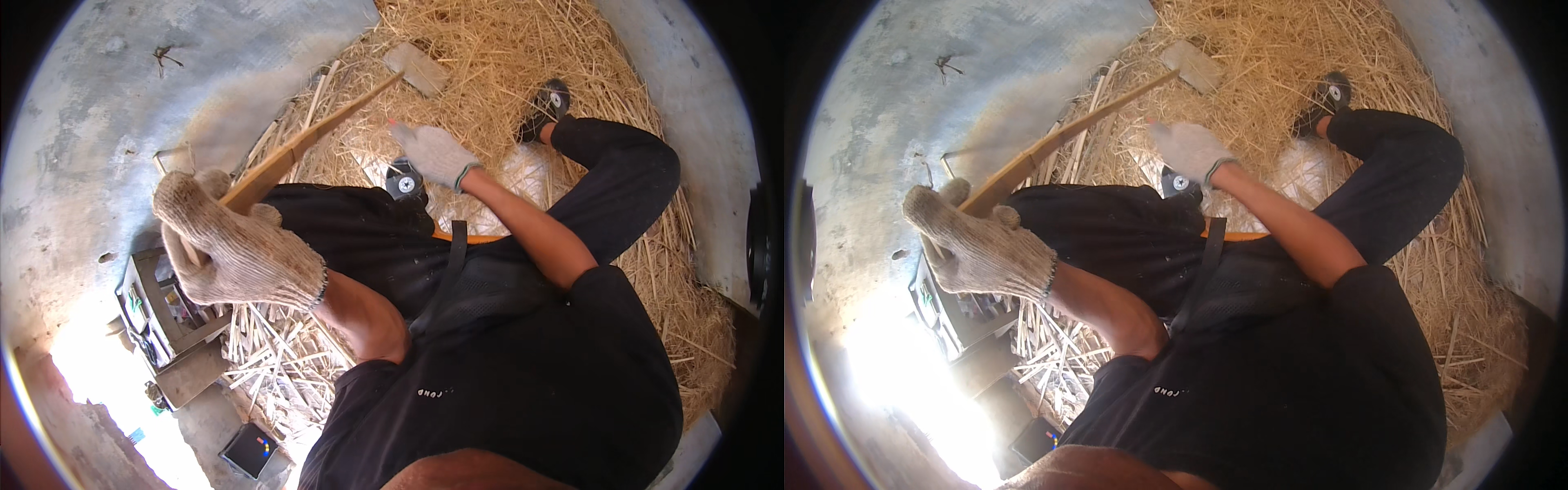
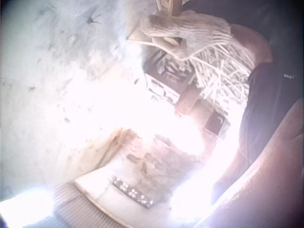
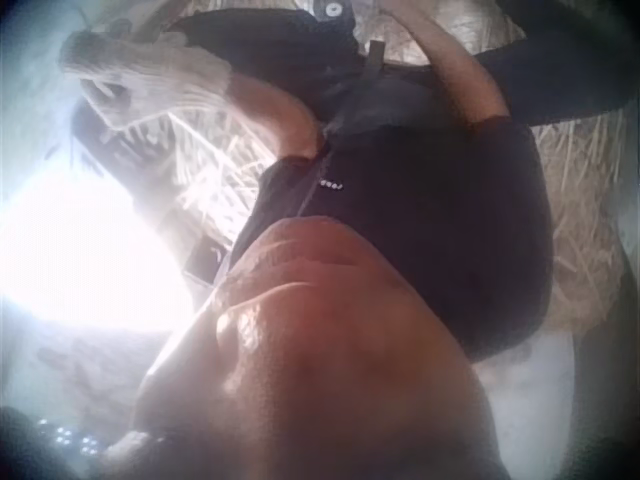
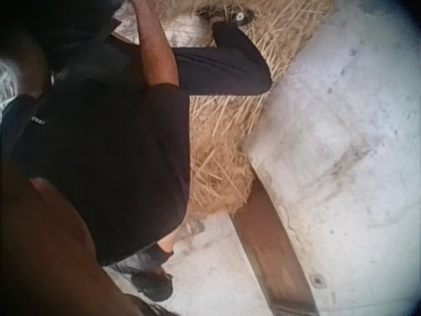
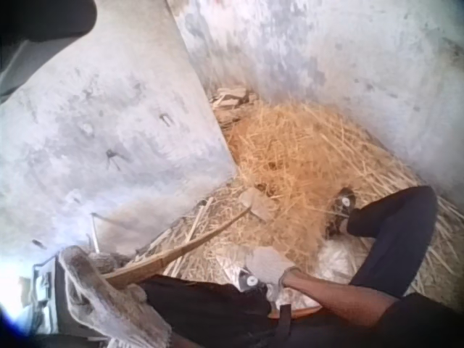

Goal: The person whittles a piece of wood using a utility knife while sitting on the floor.

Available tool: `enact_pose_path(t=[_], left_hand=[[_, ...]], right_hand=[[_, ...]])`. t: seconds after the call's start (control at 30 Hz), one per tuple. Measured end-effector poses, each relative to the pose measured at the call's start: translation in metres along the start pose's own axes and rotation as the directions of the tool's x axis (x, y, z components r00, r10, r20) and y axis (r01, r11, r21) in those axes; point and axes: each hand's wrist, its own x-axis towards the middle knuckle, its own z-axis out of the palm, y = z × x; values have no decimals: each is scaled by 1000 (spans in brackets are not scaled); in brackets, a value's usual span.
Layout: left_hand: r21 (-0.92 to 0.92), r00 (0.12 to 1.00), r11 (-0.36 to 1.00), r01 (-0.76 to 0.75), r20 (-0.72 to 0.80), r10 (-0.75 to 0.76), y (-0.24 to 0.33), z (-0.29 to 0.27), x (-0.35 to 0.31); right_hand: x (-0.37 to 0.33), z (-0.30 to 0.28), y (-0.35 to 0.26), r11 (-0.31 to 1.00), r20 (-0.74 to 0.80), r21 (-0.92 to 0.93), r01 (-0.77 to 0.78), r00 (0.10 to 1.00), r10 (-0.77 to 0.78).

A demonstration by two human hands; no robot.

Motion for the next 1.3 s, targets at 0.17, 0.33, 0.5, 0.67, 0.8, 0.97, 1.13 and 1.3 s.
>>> enact_pose_path(t=[0.17, 0.33, 0.5, 0.67, 0.8, 0.97, 1.13, 1.3], left_hand=[[41, 997, 997, 59, -59, -56, 1, -2, 2], [-62, 1000, 998, -7, -16, 6, 1, 5, -1], [-49, 993, 992, -112, 23, 113, -13, 2, 1], [8, 944, 959, -283, 178, 277, -24, -6, 2], [316, 595, 512, -798, 283, 752, -55, -31, 8], [217, 466, 415, -883, 317, 826, -64, -27, 7], [-22, 833, 862, -506, 247, 495, -36, -17, -10], [-221, 753, 799, -560, 268, 602, -40, -7, -7]], right_hand=[[-13, -4, -12, 928, -55, 341, -151, 982, 180], [-29, -46, -85, 825, -91, 560, 76, 995, -29], [-2, 7, -15, 997, 9, 41, 67, 998, -68], [-12, 12, 61, 932, 142, -16, -363, 922, 361], [-1, -32, -2, 937, -32, 293, -191, 977, 210], [-30, -40, -44, 891, -80, 444, 95, 995, -66], [-25, -2, -8, 964, 20, 266, -16, 1000, 11], [-7, 31, 86, 896, 155, 81, -437, 894, 421]])
